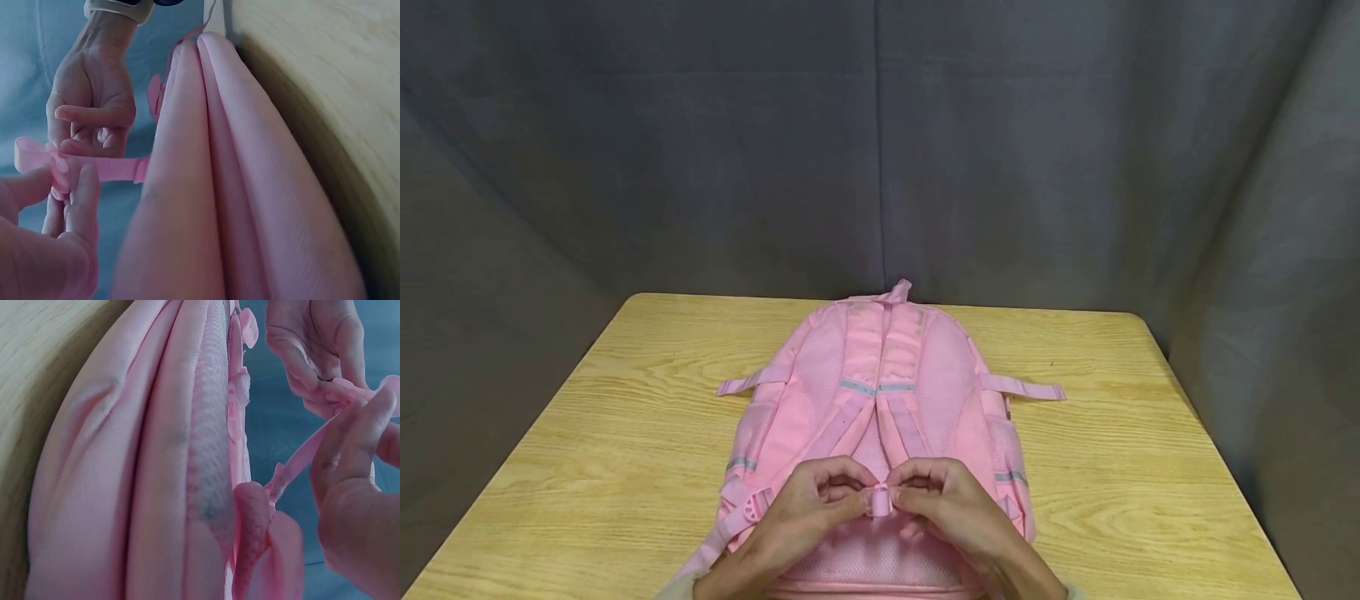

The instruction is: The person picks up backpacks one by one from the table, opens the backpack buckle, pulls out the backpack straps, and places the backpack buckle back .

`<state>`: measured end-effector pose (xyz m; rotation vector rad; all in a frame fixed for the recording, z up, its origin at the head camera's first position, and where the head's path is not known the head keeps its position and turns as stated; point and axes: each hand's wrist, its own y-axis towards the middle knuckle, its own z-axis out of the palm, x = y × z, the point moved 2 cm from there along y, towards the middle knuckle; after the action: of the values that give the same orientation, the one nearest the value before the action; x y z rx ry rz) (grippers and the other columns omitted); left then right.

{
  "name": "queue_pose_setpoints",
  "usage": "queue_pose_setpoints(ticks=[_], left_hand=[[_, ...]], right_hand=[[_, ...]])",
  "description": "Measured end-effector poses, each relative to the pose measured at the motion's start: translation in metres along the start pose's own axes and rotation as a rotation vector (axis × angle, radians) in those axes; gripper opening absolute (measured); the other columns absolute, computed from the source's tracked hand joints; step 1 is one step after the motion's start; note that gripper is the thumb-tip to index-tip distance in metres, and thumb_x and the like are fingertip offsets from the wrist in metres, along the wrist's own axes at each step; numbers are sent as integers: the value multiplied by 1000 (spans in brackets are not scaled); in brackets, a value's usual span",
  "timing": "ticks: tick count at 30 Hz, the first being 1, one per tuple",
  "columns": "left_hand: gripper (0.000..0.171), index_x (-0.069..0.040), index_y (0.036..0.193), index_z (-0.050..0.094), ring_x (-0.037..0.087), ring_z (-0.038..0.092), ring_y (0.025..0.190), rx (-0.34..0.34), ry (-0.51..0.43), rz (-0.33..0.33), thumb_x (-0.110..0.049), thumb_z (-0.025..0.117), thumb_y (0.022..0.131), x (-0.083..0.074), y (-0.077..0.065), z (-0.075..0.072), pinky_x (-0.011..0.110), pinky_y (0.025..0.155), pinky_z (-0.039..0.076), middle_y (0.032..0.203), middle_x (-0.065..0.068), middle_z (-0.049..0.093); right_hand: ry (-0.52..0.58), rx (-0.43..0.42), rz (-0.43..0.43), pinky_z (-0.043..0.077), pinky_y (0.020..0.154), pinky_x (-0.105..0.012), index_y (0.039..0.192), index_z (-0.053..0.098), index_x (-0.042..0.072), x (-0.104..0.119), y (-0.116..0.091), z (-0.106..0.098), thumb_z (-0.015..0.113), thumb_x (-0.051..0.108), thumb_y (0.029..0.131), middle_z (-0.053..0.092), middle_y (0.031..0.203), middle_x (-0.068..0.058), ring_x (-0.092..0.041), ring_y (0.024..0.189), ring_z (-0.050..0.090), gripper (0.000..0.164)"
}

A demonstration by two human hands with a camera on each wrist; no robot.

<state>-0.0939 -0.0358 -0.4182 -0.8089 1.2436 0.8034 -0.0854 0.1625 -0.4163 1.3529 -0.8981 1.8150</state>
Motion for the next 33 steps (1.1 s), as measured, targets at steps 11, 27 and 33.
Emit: queue_pose_setpoints(ticks=[11, 27, 33], left_hand=[[18, 7, 101, 64, 11, 68, 80, 47, 58, -5, -7, 69, 93, 0, -2, 2, 20, 72, 56, 89, 5, 69], [12, 3, 100, 66, 19, 69, 80, -13, 103, 6, -6, 67, 93, -1, 2, 4, 27, 70, 59, 89, 5, 70], [12, 6, 99, 66, 16, 69, 77, -8, 85, 8, -4, 66, 93, -2, 2, 4, 28, 71, 59, 88, 5, 69]], right_hand=[[-12, 58, 29, 56, 65, -19, 108, 61, -5, 0, 0, -2, 58, 4, 97, 67, 92, -2, -8, 77, 62, 15], [-99, -5, -52, 42, 52, -12, 103, 60, -9, 2, -1, 0, 58, 7, 99, 62, 83, 2, -3, 67, 55, 17], [-125, -25, -46, 39, 50, -12, 105, 59, -15, 5, -2, 2, 58, 6, 98, 62, 83, 0, -3, 66, 57, 22]])
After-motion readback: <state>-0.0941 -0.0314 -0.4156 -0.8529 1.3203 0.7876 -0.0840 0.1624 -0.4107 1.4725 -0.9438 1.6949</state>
